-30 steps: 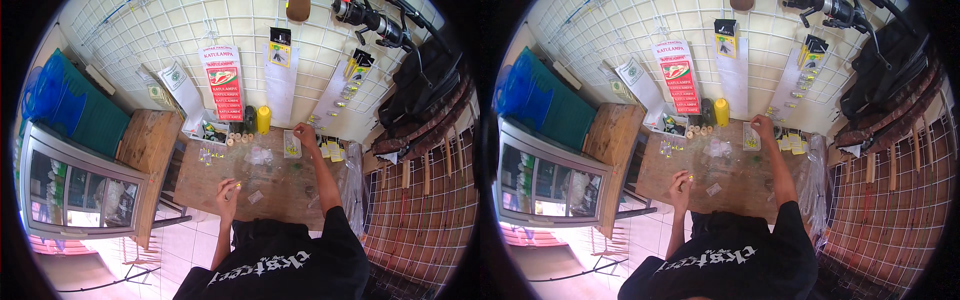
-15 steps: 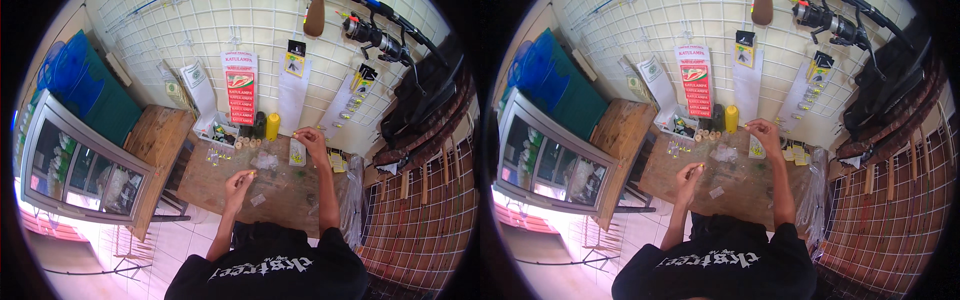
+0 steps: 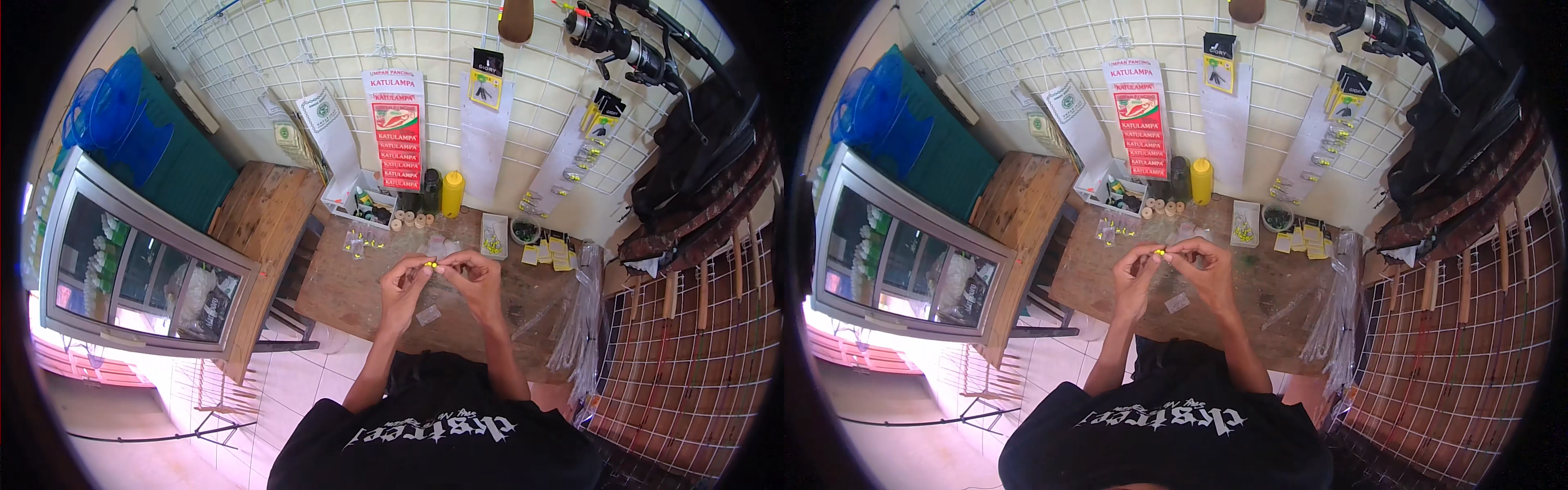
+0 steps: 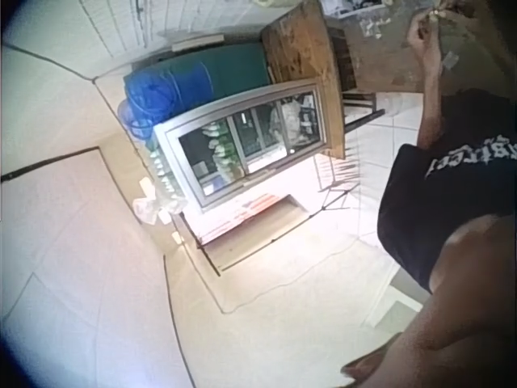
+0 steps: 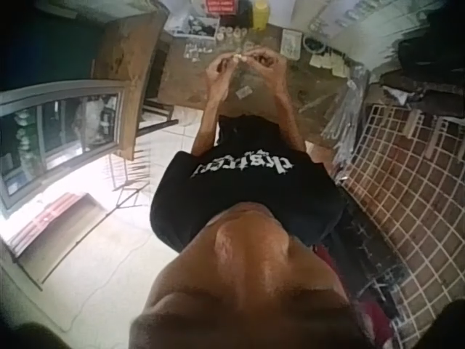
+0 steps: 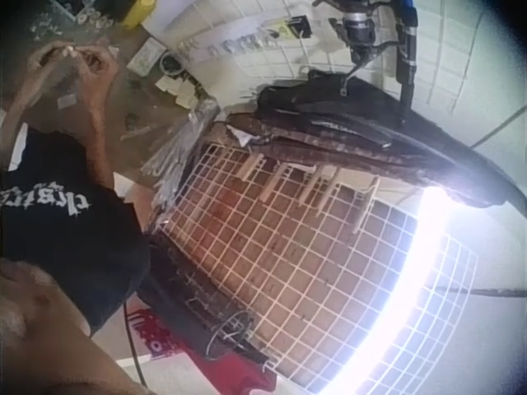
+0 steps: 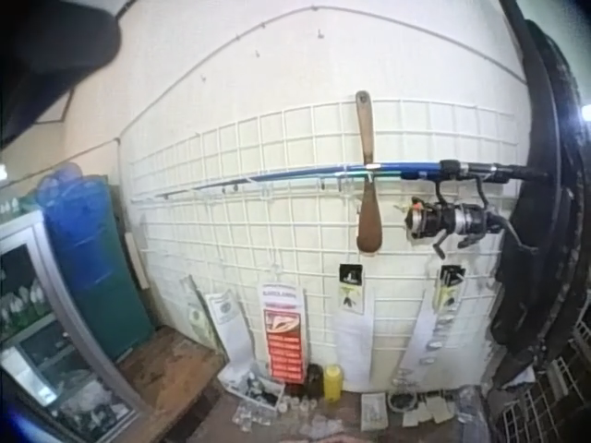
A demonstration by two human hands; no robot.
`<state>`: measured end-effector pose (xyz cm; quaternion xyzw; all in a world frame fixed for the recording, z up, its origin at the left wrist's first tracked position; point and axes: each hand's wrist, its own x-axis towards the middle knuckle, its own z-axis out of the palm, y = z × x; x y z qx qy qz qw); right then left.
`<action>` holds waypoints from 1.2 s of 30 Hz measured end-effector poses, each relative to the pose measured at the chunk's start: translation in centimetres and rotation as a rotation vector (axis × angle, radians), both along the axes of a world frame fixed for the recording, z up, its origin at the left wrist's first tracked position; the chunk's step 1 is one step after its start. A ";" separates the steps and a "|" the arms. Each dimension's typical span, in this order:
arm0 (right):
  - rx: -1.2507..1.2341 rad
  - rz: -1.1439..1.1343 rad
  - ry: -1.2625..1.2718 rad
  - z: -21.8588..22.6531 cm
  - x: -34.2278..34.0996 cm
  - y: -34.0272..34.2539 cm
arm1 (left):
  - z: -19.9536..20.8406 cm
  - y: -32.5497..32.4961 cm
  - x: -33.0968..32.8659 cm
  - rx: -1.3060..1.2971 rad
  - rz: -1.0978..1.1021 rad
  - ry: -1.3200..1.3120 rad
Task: The person is assembling and preparing fishing tackle, specifically small neon yellow lures or floats, at a workbench.
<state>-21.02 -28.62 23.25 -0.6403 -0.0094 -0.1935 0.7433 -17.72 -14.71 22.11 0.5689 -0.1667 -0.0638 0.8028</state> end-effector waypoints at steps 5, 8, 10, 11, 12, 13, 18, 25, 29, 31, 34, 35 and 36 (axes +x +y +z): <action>-0.006 -0.019 0.041 -0.1 -0.4 0.5 | -0.2 -0.2 0.0 -0.027 -0.025 0.009; -0.004 0.008 0.061 0.0 -0.6 0.7 | -0.2 -0.3 0.1 -0.064 -0.043 0.000; 0.058 0.032 0.088 0.2 -0.8 0.9 | -0.2 -0.3 0.1 -0.071 -0.043 -0.010; 0.118 0.056 0.114 0.3 -0.9 1.0 | -0.4 -0.2 0.1 -0.069 -0.043 -0.016; 0.120 0.055 0.115 0.2 -0.9 1.0 | -0.6 -0.2 0.2 -0.068 -0.043 -0.022; 0.161 0.087 0.133 0.0 -1.0 0.9 | -0.7 -0.2 0.2 -0.066 -0.043 -0.020; 0.301 0.186 0.189 0.0 -1.0 0.4 | -0.7 -0.1 0.1 -0.078 -0.084 -0.062; 0.383 0.279 0.180 -1.0 -1.2 -0.1 | -0.8 -0.8 -0.2 -0.154 -0.168 0.015; 0.441 0.199 0.169 -0.5 -1.4 -0.3 | -0.9 -1.0 -0.2 -0.145 -0.135 0.050; 0.414 0.211 0.176 -0.4 -1.3 -1.0 | -1.0 -1.0 -0.1 -0.139 -0.127 0.051; 0.341 0.268 0.184 -0.3 -0.9 -2.0 | -0.8 -1.0 -0.1 -0.128 -0.138 0.077; 0.296 0.310 0.184 -0.3 -0.8 -2.3 | -0.7 -1.1 -0.1 -0.103 -0.149 0.064; 0.297 0.307 0.183 -0.4 -0.7 -2.6 | -0.5 -1.2 -0.1 -0.078 -0.160 0.050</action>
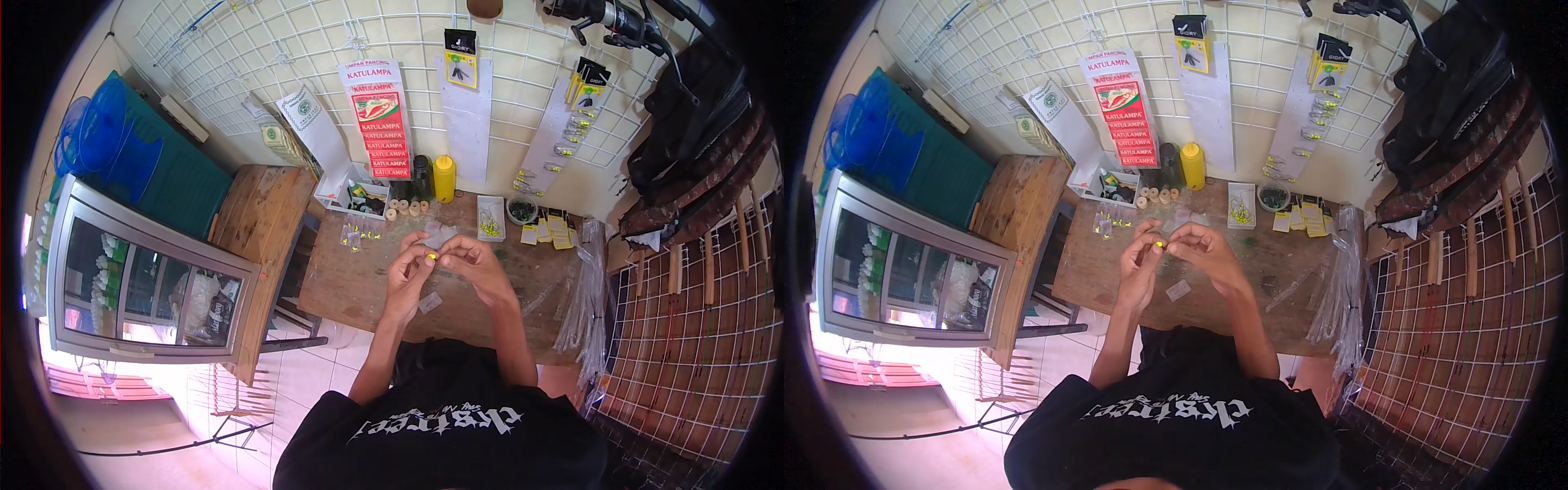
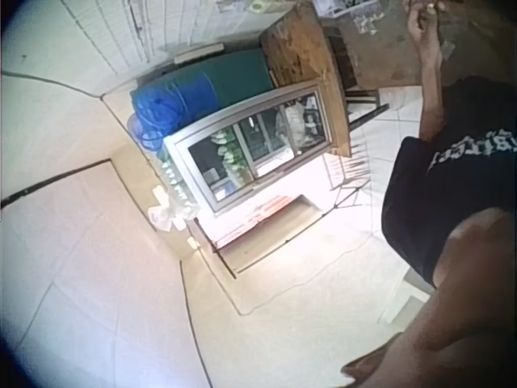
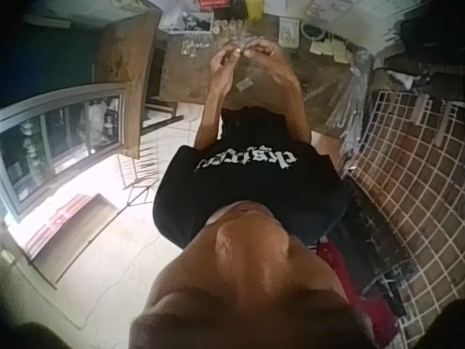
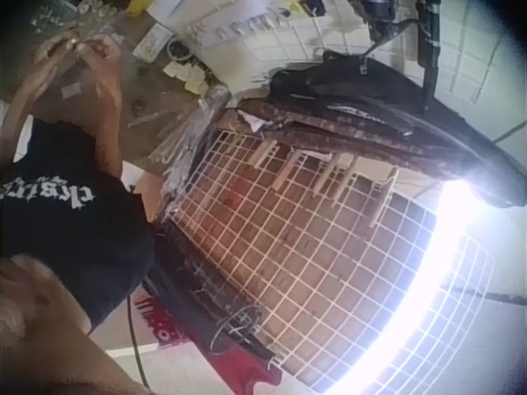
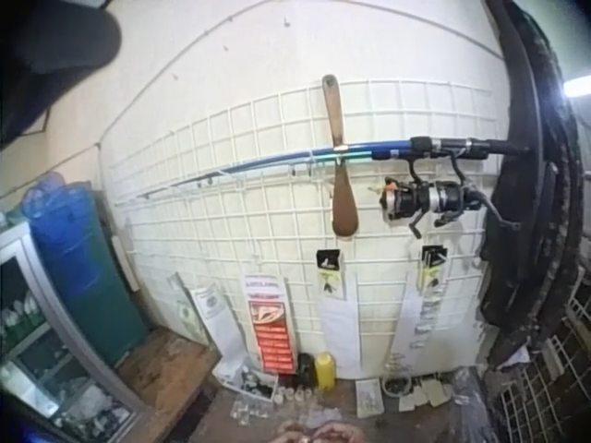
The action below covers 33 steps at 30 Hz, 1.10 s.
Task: The person is assembling and preparing fishing tackle, specifically small neon yellow lures or floats, at a workbench.
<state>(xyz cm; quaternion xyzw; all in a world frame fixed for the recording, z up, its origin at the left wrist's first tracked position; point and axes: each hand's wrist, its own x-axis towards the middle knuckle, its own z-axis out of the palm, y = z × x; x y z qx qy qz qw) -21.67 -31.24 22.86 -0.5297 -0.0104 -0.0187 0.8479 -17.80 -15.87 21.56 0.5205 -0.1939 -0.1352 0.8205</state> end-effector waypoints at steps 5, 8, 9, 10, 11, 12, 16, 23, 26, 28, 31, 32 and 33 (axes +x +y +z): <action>-0.071 0.087 0.056 0.2 0.2 -1.0 | 0.2 0.2 0.0 0.069 0.000 -0.038; -0.129 0.015 0.059 -0.4 0.1 -2.3 | 0.4 0.7 0.2 0.095 0.022 -0.052; -0.128 0.019 0.059 -0.5 -0.1 -2.7 | 0.4 0.8 0.2 0.101 0.033 -0.048; -0.131 -0.029 0.052 -0.5 -0.2 -3.2 | 0.5 0.7 0.2 0.101 0.032 -0.048; -0.134 -0.078 0.044 -0.5 -0.3 -3.4 | 0.5 0.7 0.3 0.077 0.031 -0.019; -0.133 -0.079 0.044 -0.6 -0.3 -3.4 | 0.5 0.7 0.3 0.053 0.029 0.010; -0.373 -0.188 -0.070 0.3 -0.1 -2.0 | 0.7 0.5 0.2 0.061 0.021 0.039; -0.336 -0.084 -0.075 0.1 0.2 0.0 | 0.3 0.6 0.4 0.036 -0.007 0.019; -0.366 -0.062 -0.069 -0.3 -0.1 -0.3 | 0.4 0.9 0.5 -0.001 0.011 0.051; -0.387 -0.064 -0.060 -0.4 -0.4 -0.6 | 0.4 1.2 0.6 -0.022 0.023 0.065; -0.489 -0.074 -0.054 -1.0 -1.1 -1.7 | 0.4 1.5 0.8 -0.009 0.054 0.095; -0.569 -0.084 -0.056 -1.4 -1.3 -2.3 | 0.4 1.6 0.9 -0.008 0.064 0.097; -0.568 -0.079 -0.057 -1.6 -1.4 -3.0 | 0.4 1.8 1.0 -0.006 0.073 0.098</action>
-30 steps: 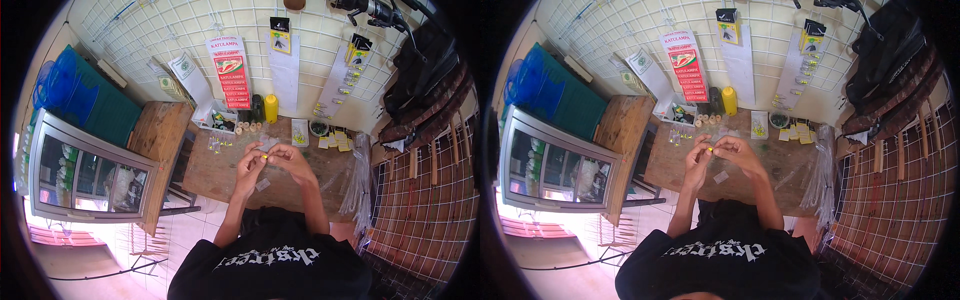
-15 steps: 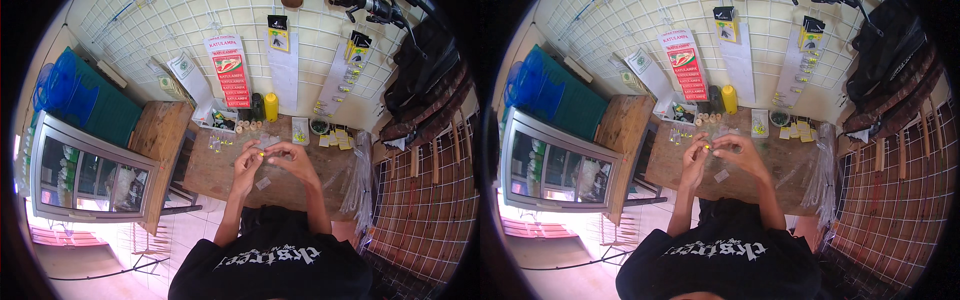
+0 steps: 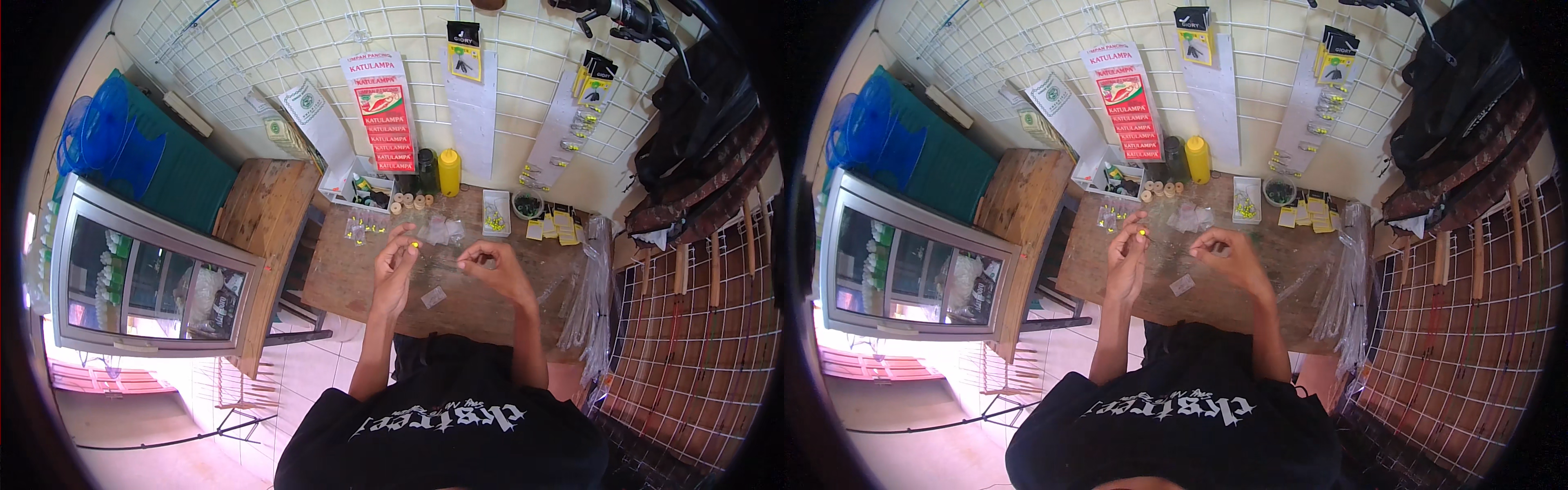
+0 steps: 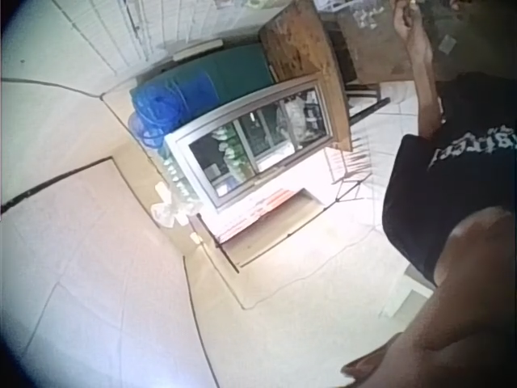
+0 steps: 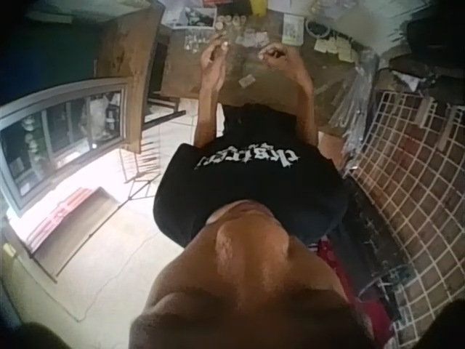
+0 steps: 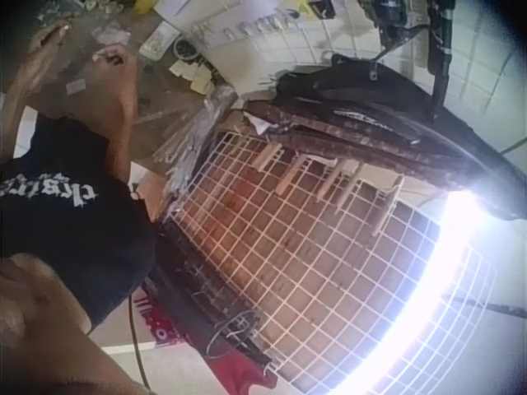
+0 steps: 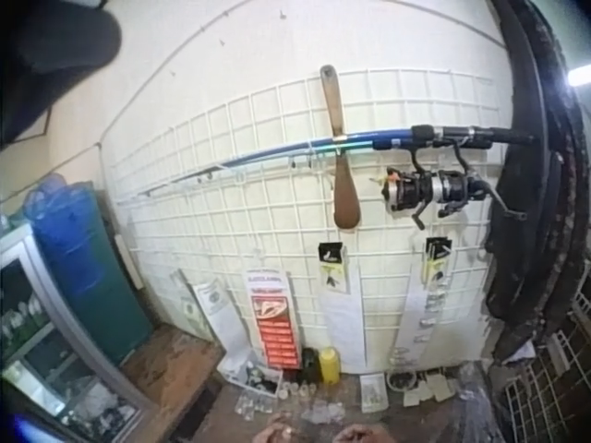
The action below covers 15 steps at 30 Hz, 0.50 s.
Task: The person is assembling and preparing fishing tackle, specifically small neon yellow lures or floats, at a workbench.
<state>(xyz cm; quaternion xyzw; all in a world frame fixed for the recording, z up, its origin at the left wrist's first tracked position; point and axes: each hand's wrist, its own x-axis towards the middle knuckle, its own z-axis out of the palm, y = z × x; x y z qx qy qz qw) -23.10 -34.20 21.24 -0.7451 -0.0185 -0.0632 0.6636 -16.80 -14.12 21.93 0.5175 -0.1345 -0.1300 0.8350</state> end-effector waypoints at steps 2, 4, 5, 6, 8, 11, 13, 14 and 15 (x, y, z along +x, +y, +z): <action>-0.165 -0.035 0.074 0.0 -0.2 -1.2 | 0.1 -0.1 0.1 0.027 0.001 -0.036; -0.129 -0.100 0.067 0.2 0.3 -1.4 | 0.2 -0.2 0.1 0.054 0.000 -0.072; -0.092 -0.165 0.059 0.6 0.6 -1.3 | 0.3 -0.2 0.1 0.082 -0.002 -0.094; -0.092 -0.167 0.059 1.0 0.9 -1.1 | 0.4 -0.3 0.1 0.109 -0.003 -0.116; 0.267 -0.021 0.041 2.6 1.7 0.3 | 0.5 -0.2 -0.1 0.142 -0.009 -0.137; 0.415 0.166 0.073 2.9 2.9 1.7 | 0.7 -0.4 -0.3 0.167 -0.021 -0.162; 0.434 0.220 0.096 2.6 3.5 1.8 | 0.7 -0.4 -0.5 0.161 -0.026 -0.167; 0.452 0.270 0.120 2.4 3.7 1.9 | 0.7 -0.4 -0.5 0.156 -0.030 -0.166; 0.453 0.272 0.119 2.1 3.9 2.0 | 0.7 -0.4 -0.5 0.151 -0.035 -0.166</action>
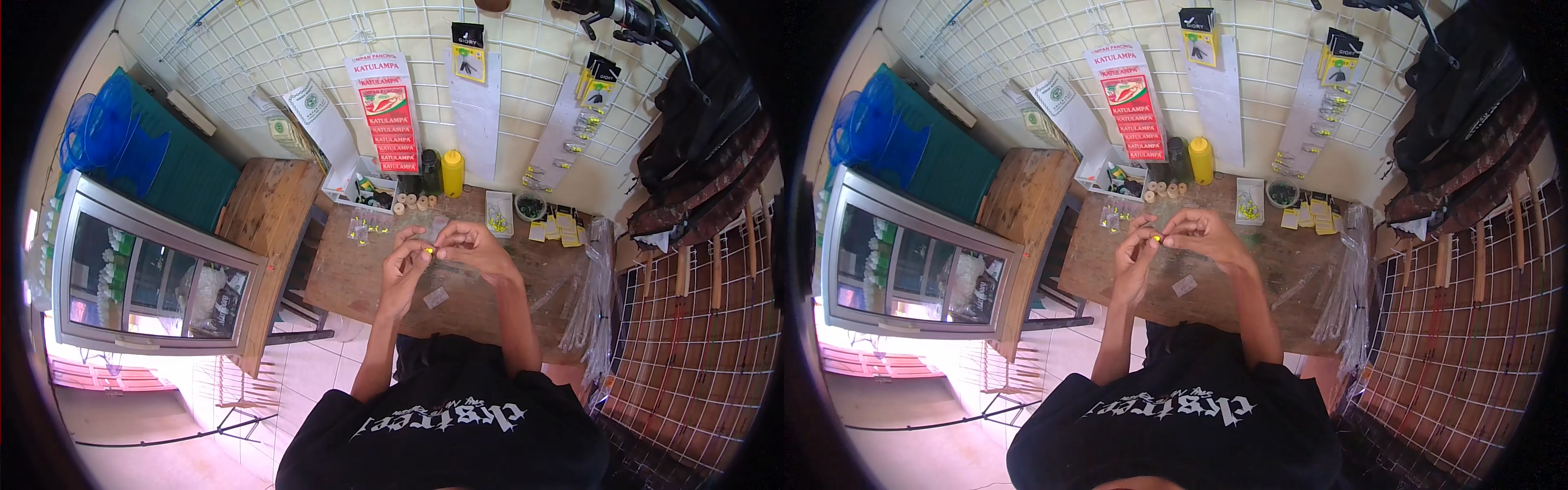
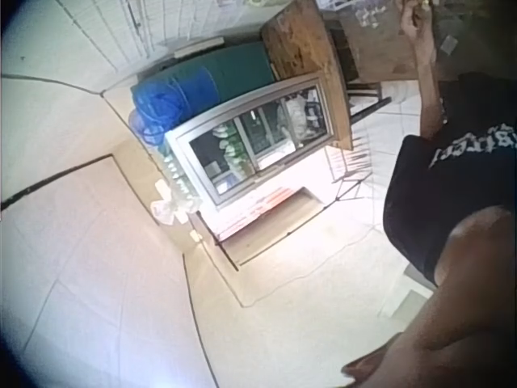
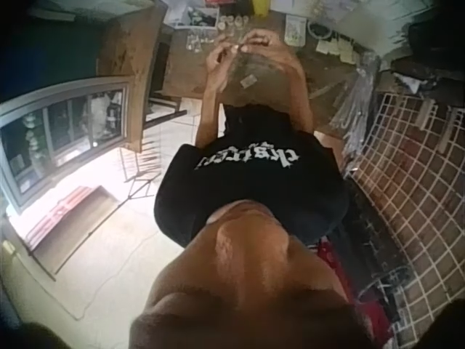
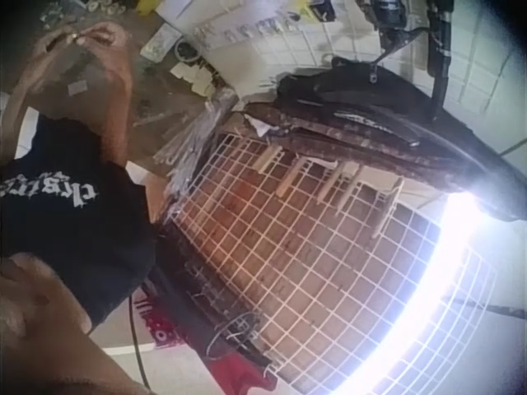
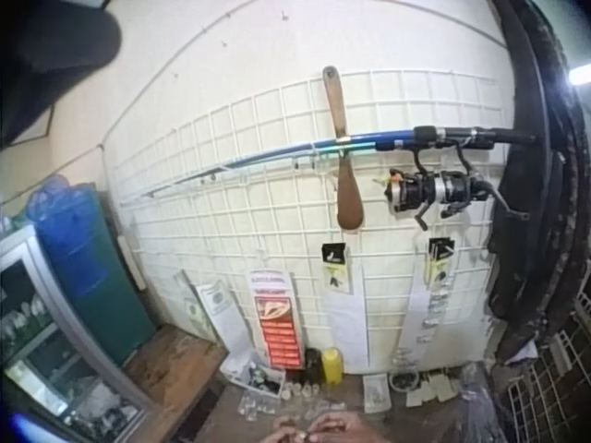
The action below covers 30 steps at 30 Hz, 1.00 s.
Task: The person is assembling and preparing fishing tackle, specifically small neon yellow lures or floats, at a workbench.
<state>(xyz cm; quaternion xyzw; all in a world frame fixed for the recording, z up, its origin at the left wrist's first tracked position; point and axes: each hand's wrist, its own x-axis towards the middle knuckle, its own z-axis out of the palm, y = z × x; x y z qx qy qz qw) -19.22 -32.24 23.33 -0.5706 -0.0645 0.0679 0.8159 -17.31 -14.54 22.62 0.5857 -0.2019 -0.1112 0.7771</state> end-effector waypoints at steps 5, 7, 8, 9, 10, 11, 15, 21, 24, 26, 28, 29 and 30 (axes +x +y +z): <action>0.045 0.028 0.018 -1.0 0.3 0.6 | -0.3 0.1 -0.2 0.002 0.017 0.077; 0.029 0.032 0.012 -1.2 0.3 0.6 | -0.4 0.1 -0.1 -0.006 0.016 0.087; 0.015 0.036 0.004 -1.3 0.2 0.6 | -0.4 0.1 -0.1 -0.006 0.018 0.087; 0.014 0.035 0.006 -1.2 0.1 0.6 | -0.4 0.1 0.0 -0.005 0.020 0.088; 0.012 0.024 0.012 -0.9 -0.1 0.8 | -0.5 0.2 0.0 -0.006 0.021 0.089; 0.009 0.013 0.018 -0.7 -0.3 0.9 | -0.6 0.3 0.1 -0.023 0.026 0.077; -0.112 -0.033 0.029 -0.5 -0.8 0.9 | -0.8 0.7 0.3 -0.038 0.051 0.045; -0.376 -0.067 -0.064 -0.9 -1.4 0.8 | -1.5 1.8 0.6 -0.065 0.120 0.062; -0.499 -0.101 -0.064 -0.2 -1.7 1.2 | -1.8 2.2 0.6 -0.096 0.132 0.051; -0.656 -0.213 -0.195 0.6 -1.6 1.4 | -2.1 2.5 0.6 -0.118 0.124 0.069; -0.670 -0.214 -0.260 1.4 -1.4 1.4 | -3.0 3.0 0.6 -0.140 0.112 0.083; -0.683 -0.212 -0.321 1.8 -1.2 1.5 | -3.8 3.6 0.8 -0.151 0.061 0.066; -0.682 -0.213 -0.323 2.4 -0.9 1.5 | -4.6 4.2 0.9 -0.162 0.010 0.049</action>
